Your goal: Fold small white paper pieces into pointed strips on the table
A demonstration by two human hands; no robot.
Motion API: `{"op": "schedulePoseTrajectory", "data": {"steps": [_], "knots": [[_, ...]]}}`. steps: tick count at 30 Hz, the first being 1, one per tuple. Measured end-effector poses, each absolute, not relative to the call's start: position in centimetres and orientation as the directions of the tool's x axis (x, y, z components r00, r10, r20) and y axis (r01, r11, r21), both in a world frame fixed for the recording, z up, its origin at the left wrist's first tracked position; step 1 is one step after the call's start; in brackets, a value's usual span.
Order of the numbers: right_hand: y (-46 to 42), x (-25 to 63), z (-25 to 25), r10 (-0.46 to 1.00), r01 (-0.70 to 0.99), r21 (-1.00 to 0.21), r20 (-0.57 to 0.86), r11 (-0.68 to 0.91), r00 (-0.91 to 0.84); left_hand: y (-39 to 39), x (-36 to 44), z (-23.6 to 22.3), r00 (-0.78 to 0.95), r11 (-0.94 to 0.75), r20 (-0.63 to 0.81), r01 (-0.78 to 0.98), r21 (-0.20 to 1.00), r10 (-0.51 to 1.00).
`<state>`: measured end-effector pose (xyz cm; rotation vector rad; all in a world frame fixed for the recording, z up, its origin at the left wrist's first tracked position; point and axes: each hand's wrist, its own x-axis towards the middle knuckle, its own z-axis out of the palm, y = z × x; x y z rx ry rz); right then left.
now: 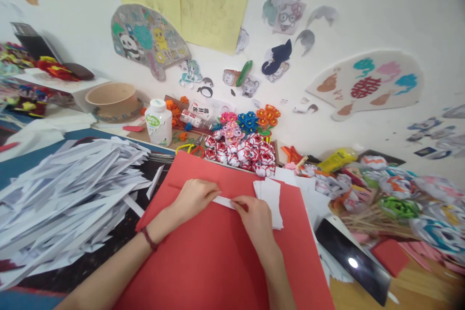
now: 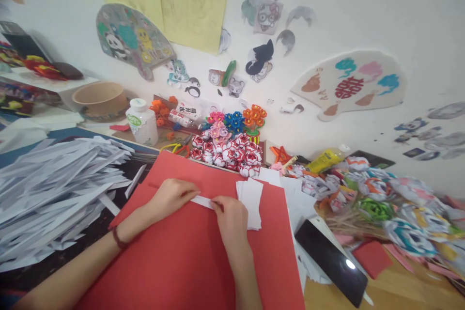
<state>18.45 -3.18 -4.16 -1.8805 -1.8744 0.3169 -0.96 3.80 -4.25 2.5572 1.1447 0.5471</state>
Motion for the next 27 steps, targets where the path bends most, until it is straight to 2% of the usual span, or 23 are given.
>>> {"op": "schedulePoseTrajectory", "data": {"steps": [3, 5, 14, 20, 24, 27], "knots": [[-2.93, 18.0, -4.4, 0.978, 0.884, -0.455, 0.209, 0.106, -0.009, 3.84, -0.85, -4.13, 0.601, -0.632, 0.247, 0.594, 0.498, 0.76], [-2.85, 17.73, -4.56, 0.973, 0.892, -0.434, 0.231, 0.126, -0.025, 3.9, -0.75, -4.14, 0.621, -0.648, 0.255, 0.563, 0.513, 0.741], [-2.7, 17.65, -5.08, 0.967, 0.855, -0.496, 0.254, 0.15, -0.022, 3.81, -0.34, -4.51, 0.632, -0.64, 0.21, 0.591, 0.492, 0.746], [-2.63, 17.42, -4.87, 0.976, 0.808, -0.576, 0.218, 0.123, 0.007, 3.91, -0.62, -4.35, 0.647, -0.654, 0.213, 0.58, 0.486, 0.732], [-2.45, 17.85, -4.79, 0.982, 0.77, -0.625, 0.19, 0.13, -0.012, 3.65, -0.37, -4.21, 0.658, -0.682, 0.235, 0.586, 0.438, 0.715], [-2.36, 18.11, -4.95, 0.977, 0.786, -0.597, 0.209, 0.16, -0.04, 3.32, -0.06, -4.12, 0.696, -0.736, 0.266, 0.558, 0.384, 0.667]]}}
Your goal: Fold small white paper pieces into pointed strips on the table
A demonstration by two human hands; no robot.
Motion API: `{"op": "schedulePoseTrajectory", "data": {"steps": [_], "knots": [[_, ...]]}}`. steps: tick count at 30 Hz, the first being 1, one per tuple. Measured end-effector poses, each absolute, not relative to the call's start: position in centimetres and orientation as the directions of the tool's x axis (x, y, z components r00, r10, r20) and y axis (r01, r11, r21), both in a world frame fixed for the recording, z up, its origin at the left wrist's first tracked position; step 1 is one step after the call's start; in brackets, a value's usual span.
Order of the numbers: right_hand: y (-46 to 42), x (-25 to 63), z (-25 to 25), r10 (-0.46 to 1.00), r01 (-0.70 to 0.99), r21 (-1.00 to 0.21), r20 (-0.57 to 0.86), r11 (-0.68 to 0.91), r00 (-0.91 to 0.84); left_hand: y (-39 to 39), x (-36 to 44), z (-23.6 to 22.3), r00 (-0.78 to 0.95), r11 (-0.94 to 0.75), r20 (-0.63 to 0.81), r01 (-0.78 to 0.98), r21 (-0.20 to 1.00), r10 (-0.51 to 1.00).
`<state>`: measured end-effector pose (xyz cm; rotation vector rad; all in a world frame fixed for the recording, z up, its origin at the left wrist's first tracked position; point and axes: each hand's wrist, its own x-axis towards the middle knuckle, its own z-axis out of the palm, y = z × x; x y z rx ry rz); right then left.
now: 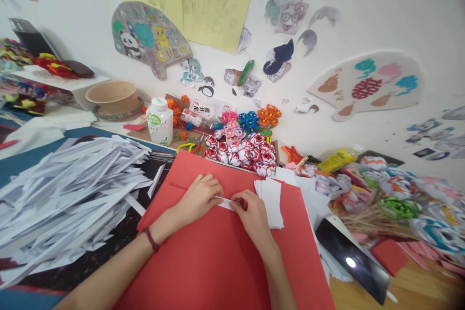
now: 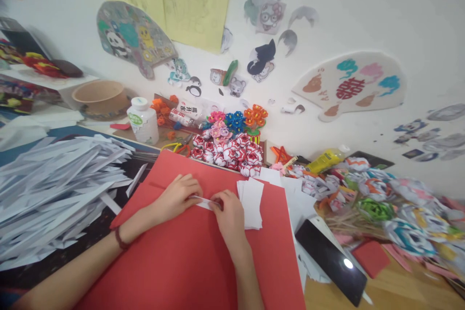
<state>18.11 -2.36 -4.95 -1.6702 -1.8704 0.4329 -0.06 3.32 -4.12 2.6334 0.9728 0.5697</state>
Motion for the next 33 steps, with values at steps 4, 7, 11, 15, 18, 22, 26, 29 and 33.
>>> {"op": "schedulePoseTrajectory", "data": {"steps": [4, 7, 11, 15, 18, 22, 26, 29, 33], "knots": [[-2.5, 18.2, -5.0, 0.953, 0.849, -0.468, 0.278, 0.246, -0.122, 3.1, 0.2, -4.1, 0.738, -0.796, 0.3, 0.546, 0.261, 0.604], [-2.7, 18.3, -4.8, 0.929, 0.88, -0.354, 0.303, 0.317, -0.213, 3.2, -0.1, -3.9, 0.783, -0.837, 0.297, 0.527, 0.151, 0.546], [-2.9, 18.7, -4.6, 0.9, 0.898, -0.207, 0.297, 0.387, -0.32, 3.2, -0.6, -3.4, 0.849, -0.888, 0.269, 0.457, 0.054, 0.454], [-3.1, 19.2, -4.6, 0.902, 0.909, -0.147, 0.259, 0.39, -0.345, 3.1, -1.0, -2.8, 0.887, -0.915, 0.234, 0.401, 0.041, 0.398], [-3.2, 19.4, -4.4, 0.923, 0.914, -0.19, 0.216, 0.359, -0.317, 3.1, -1.3, -2.6, 0.9, -0.921, 0.198, 0.388, 0.045, 0.389], [-3.2, 19.1, -4.1, 0.943, 0.912, -0.264, 0.202, 0.313, -0.265, 3.1, -1.2, -3.0, 0.887, -0.91, 0.213, 0.413, 0.033, 0.41], [-2.9, 18.5, -4.1, 0.951, 0.919, -0.27, 0.191, 0.287, -0.241, 2.9, -0.7, -4.0, 0.887, -0.913, 0.242, 0.408, -0.014, 0.393], [-2.7, 18.3, -4.2, 0.942, 0.921, -0.236, 0.206, 0.31, -0.264, 2.8, -0.3, -4.5, 0.884, -0.909, 0.264, 0.414, -0.055, 0.387], [-2.6, 18.1, -4.5, 0.938, 0.925, -0.224, 0.235, 0.306, -0.253, 2.7, -0.1, -4.2, 0.838, -0.879, 0.297, 0.476, 0.014, 0.458]]}}
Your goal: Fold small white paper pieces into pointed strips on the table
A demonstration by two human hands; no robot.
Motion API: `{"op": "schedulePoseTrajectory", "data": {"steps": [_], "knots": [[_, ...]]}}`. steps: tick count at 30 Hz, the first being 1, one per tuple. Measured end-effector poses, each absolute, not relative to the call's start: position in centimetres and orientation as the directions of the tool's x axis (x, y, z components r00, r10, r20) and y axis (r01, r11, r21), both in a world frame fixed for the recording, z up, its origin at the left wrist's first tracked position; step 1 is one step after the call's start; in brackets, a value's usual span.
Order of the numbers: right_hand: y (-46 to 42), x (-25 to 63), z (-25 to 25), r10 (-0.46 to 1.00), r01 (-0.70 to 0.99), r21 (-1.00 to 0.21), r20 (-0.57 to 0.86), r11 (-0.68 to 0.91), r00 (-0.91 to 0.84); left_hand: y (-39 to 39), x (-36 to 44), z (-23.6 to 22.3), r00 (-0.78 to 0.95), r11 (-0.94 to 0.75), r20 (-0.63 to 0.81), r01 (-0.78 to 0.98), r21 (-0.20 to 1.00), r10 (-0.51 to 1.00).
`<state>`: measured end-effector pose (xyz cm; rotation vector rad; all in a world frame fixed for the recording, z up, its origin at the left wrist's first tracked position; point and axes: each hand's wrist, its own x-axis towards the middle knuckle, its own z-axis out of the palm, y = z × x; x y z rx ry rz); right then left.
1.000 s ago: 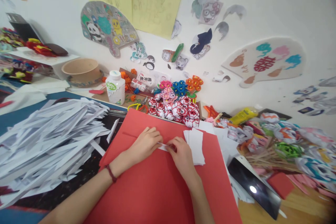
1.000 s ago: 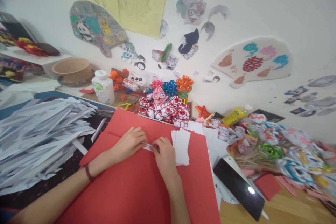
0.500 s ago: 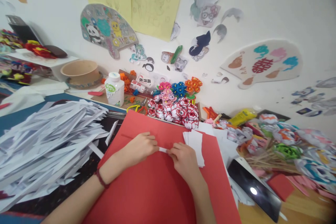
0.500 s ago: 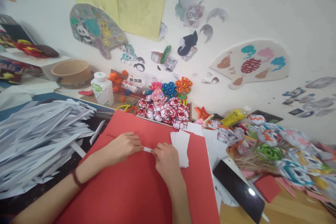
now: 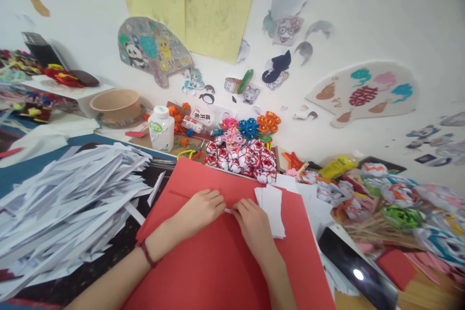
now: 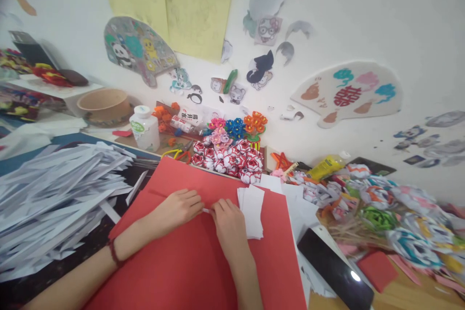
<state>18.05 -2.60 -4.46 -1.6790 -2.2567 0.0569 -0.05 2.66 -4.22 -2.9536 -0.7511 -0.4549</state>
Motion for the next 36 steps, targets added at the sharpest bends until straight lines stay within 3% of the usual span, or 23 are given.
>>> {"op": "schedulePoseTrajectory", "data": {"steps": [2, 5, 9, 17, 24, 30, 34, 36], "knots": [[-2.7, 17.9, -4.4, 0.943, 0.912, -0.292, 0.249, 0.29, -0.22, 2.5, 0.0, -3.7, 0.8, -0.854, 0.305, 0.507, 0.115, 0.516], [-3.0, 17.8, -4.0, 0.948, 0.822, -0.49, 0.263, 0.291, -0.179, 2.0, 0.1, -2.6, 0.766, -0.819, 0.292, 0.518, 0.247, 0.573], [-3.2, 18.1, -3.7, 0.951, 0.679, -0.671, 0.273, 0.298, -0.148, 1.5, 0.1, -1.4, 0.758, -0.795, 0.259, 0.524, 0.305, 0.599], [-3.7, 17.6, -3.7, 0.897, 0.621, -0.676, 0.428, 0.396, -0.106, -0.6, -1.6, 0.1, 0.684, -0.659, 0.158, 0.574, 0.487, 0.712], [-4.9, 15.4, -2.4, 0.864, 0.552, -0.681, 0.473, 0.482, -0.172, -4.4, -4.5, 0.5, 0.527, -0.521, 0.155, 0.669, 0.531, 0.835], [-6.0, 13.9, -1.5, 0.871, 0.515, -0.716, 0.468, 0.471, -0.146, -6.9, -6.4, 1.4, 0.486, -0.454, 0.157, 0.586, 0.672, 0.86], [-7.1, 14.7, -1.6, 0.886, 0.545, -0.724, 0.457, 0.423, -0.081, -6.8, -10.1, 3.1, 0.381, -0.41, 0.193, 0.65, 0.639, 0.904], [-7.6, 16.4, -1.9, 0.89, 0.59, -0.73, 0.454, 0.344, 0.043, -5.9, -13.1, 4.3, 0.182, -0.304, 0.265, 0.78, 0.547, 0.947]]}}
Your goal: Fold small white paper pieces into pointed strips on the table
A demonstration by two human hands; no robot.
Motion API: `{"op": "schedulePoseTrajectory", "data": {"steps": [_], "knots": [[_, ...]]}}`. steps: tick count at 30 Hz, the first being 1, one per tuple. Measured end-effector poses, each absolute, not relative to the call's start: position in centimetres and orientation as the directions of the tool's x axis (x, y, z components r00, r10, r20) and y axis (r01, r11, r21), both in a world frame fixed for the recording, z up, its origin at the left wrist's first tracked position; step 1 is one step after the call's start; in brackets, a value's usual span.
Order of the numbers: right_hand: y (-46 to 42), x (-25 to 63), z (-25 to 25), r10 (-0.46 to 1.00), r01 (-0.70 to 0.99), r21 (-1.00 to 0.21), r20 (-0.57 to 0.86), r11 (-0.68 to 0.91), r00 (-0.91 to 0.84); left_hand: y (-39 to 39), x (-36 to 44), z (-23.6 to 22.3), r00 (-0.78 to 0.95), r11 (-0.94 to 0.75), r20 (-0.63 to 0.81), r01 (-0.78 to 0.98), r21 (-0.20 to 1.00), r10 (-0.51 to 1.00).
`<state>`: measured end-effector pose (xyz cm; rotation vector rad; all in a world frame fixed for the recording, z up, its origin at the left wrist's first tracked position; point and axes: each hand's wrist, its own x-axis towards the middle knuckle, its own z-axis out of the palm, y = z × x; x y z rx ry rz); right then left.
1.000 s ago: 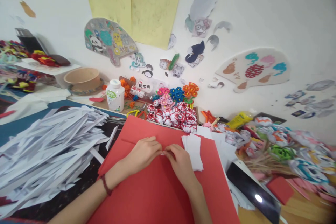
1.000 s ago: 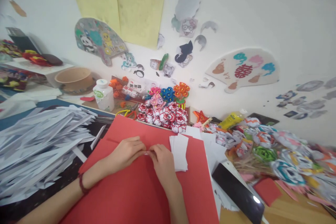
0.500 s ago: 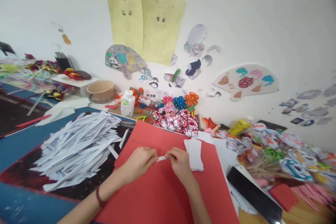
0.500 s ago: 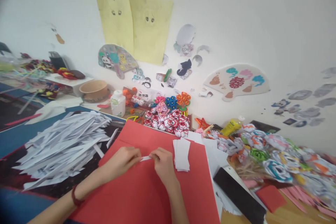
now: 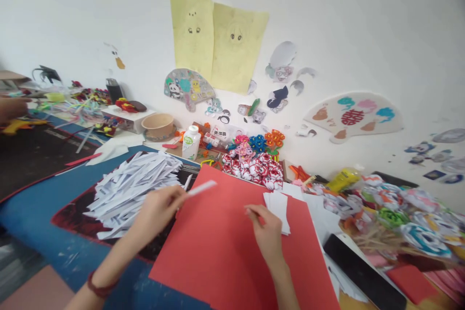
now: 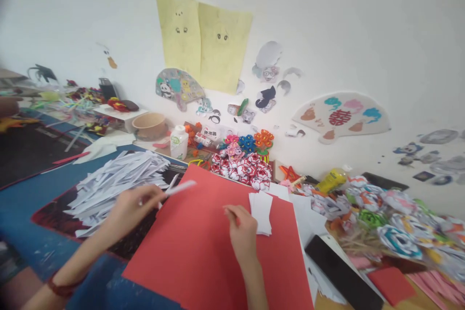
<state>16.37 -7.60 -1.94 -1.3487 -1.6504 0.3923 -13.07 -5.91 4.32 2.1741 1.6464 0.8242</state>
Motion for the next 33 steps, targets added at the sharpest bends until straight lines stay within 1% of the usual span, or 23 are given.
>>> {"op": "schedulePoseTrajectory", "data": {"steps": [2, 3, 4, 6, 7, 8, 10, 12, 14, 16, 19, 21, 24, 28, 33], "knots": [[-7.9, 18.5, -2.4, 0.864, 0.684, -0.697, 0.462, 0.213, 0.202, -4.9, -16.2, 5.5, -0.069, -0.085, 0.36, 0.915, 0.394, 0.93], [-8.0, 19.6, -2.8, 0.842, 0.747, -0.65, 0.476, 0.142, 0.254, -4.5, -17.6, 6.0, -0.182, 0.054, 0.41, 0.952, 0.303, 0.894], [-8.1, 20.6, -3.1, 0.832, 0.805, -0.59, 0.48, 0.07, 0.279, -4.2, -18.7, 6.4, -0.244, 0.166, 0.449, 0.964, 0.206, 0.859], [-8.3, 22.2, -3.9, 0.843, 0.882, -0.47, 0.461, -0.033, 0.277, -3.9, -19.8, 6.6, -0.225, 0.259, 0.534, 0.966, 0.01, 0.815], [-8.4, 22.8, -4.3, 0.848, 0.902, -0.427, 0.452, -0.065, 0.275, -3.9, -19.9, 6.5, -0.182, 0.267, 0.574, 0.962, -0.066, 0.798], [-8.4, 23.1, -4.7, 0.858, 0.915, -0.395, 0.439, -0.082, 0.267, -3.9, -19.6, 6.2, -0.153, 0.268, 0.604, 0.958, -0.104, 0.782], [-8.5, 23.3, -5.4, 0.876, 0.925, -0.364, 0.406, -0.106, 0.26, -4.2, -18.1, 5.3, -0.107, 0.225, 0.622, 0.967, -0.115, 0.775], [-8.6, 23.1, -5.7, 0.882, 0.926, -0.352, 0.382, -0.137, 0.275, -4.5, -16.0, 4.0, 0.0, 0.086, 0.585, 0.989, -0.119, 0.811], [-8.7, 22.8, -5.6, 0.875, 0.925, -0.334, 0.376, -0.18, 0.306, -4.7, -13.6, 2.7, 0.129, -0.071, 0.52, 0.989, -0.131, 0.844], [-8.7, 22.5, -5.2, 0.868, 0.931, -0.298, 0.382, -0.21, 0.318, -4.9, -11.3, 1.3, 0.276, -0.257, 0.432, 0.961, -0.102, 0.859], [-8.7, 22.2, -4.8, 0.866, 0.945, -0.24, 0.397, -0.221, 0.303, -5.2, -8.1, -0.5, 0.379, -0.388, 0.324, 0.921, -0.038, 0.867], [-8.7, 22.2, -4.9, 0.868, 0.937, -0.256, 0.378, -0.237, 0.323, -5.2, -6.4, -1.3, 0.438, -0.454, 0.275, 0.891, -0.003, 0.856], [-8.9, 22.7, -5.2, 0.869, 0.913, -0.337, 0.352, -0.229, 0.348, -5.1, -4.5, -1.6, 0.512, -0.533, 0.231, 0.846, 0.033, 0.827], [-9.2, 23.5, -5.4, 0.867, 0.883, -0.426, 0.344, -0.198, 0.361, -4.9, -3.3, -1.5, 0.529, -0.55, 0.207, 0.833, 0.057, 0.823], [-9.3, 23.7, -4.7, 0.857, 0.868, -0.438, 0.328, -0.235, 0.398, -4.6, -2.9, -1.5, 0.545, -0.563, 0.172, 0.823, 0.08, 0.821]]}}
